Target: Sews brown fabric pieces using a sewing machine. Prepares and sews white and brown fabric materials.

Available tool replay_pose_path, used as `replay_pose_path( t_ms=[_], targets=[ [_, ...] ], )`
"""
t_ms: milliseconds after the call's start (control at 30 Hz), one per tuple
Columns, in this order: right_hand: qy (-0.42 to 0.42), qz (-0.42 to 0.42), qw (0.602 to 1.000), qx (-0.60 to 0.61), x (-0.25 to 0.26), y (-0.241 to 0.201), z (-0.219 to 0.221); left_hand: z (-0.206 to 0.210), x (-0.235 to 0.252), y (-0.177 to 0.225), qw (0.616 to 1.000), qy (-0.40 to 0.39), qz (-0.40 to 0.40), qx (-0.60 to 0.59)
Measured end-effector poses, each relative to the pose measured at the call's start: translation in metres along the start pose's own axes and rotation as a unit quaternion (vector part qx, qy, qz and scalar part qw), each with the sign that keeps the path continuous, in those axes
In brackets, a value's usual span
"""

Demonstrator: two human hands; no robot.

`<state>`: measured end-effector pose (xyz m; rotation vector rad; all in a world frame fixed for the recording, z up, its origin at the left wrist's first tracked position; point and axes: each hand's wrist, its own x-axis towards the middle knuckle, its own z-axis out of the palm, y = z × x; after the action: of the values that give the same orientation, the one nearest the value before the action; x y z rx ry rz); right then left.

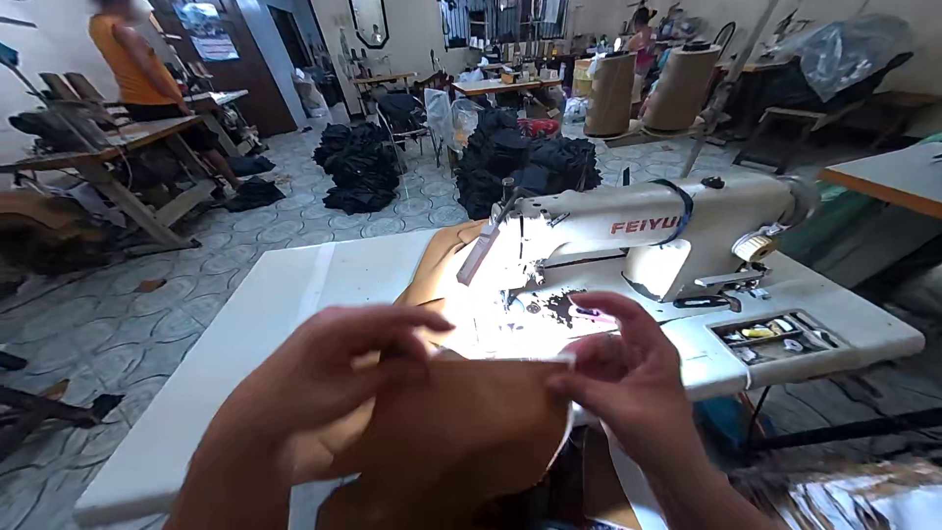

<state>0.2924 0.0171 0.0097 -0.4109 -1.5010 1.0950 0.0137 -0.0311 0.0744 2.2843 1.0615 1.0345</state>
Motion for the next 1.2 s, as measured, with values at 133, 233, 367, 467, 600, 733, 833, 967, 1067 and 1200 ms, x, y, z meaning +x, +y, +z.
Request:
replay_pose_path(
  t_ms=[133, 233, 367, 467, 600, 733, 833, 967, 1067, 1200],
  targets=[
    [0.052, 0.136, 0.982, -0.119, 0.022, 0.076, -0.002, 0.028, 0.024, -0.060, 0.979, 0.005, -0.184, 0.092],
    [0.049, 0.152, 0.966, -0.203, 0.021, 0.107, -0.008, 0.044, 0.021, -0.089, 0.966, -0.031, -0.244, 0.075],
    [0.041, 0.150, 0.961, -0.228, 0.020, 0.114, -0.013, 0.051, 0.018, -0.095, 0.960, -0.031, -0.272, 0.063],
    [0.051, 0.125, 0.963, -0.233, 0.023, 0.115, -0.014, 0.050, 0.022, -0.093, 0.960, -0.024, -0.274, 0.055],
    [0.059, 0.110, 0.967, -0.223, 0.023, 0.118, -0.015, 0.051, 0.024, -0.095, 0.958, -0.019, -0.282, 0.046],
    [0.069, 0.133, 0.970, -0.194, 0.021, 0.123, -0.016, 0.055, 0.023, -0.097, 0.956, -0.007, -0.292, 0.022],
    [0.068, 0.143, 0.971, -0.180, 0.022, 0.124, -0.016, 0.055, 0.023, -0.098, 0.956, -0.007, -0.293, 0.010],
    [0.070, 0.132, 0.972, -0.181, 0.023, 0.125, -0.016, 0.054, 0.023, -0.102, 0.957, -0.007, -0.290, 0.006],
    [0.077, 0.130, 0.973, -0.174, 0.023, 0.127, -0.017, 0.055, 0.023, -0.107, 0.958, -0.016, -0.287, 0.005],
    [0.083, 0.098, 0.968, -0.216, 0.017, 0.124, -0.017, 0.060, 0.016, -0.102, 0.958, -0.069, -0.262, 0.091]
  ],
)
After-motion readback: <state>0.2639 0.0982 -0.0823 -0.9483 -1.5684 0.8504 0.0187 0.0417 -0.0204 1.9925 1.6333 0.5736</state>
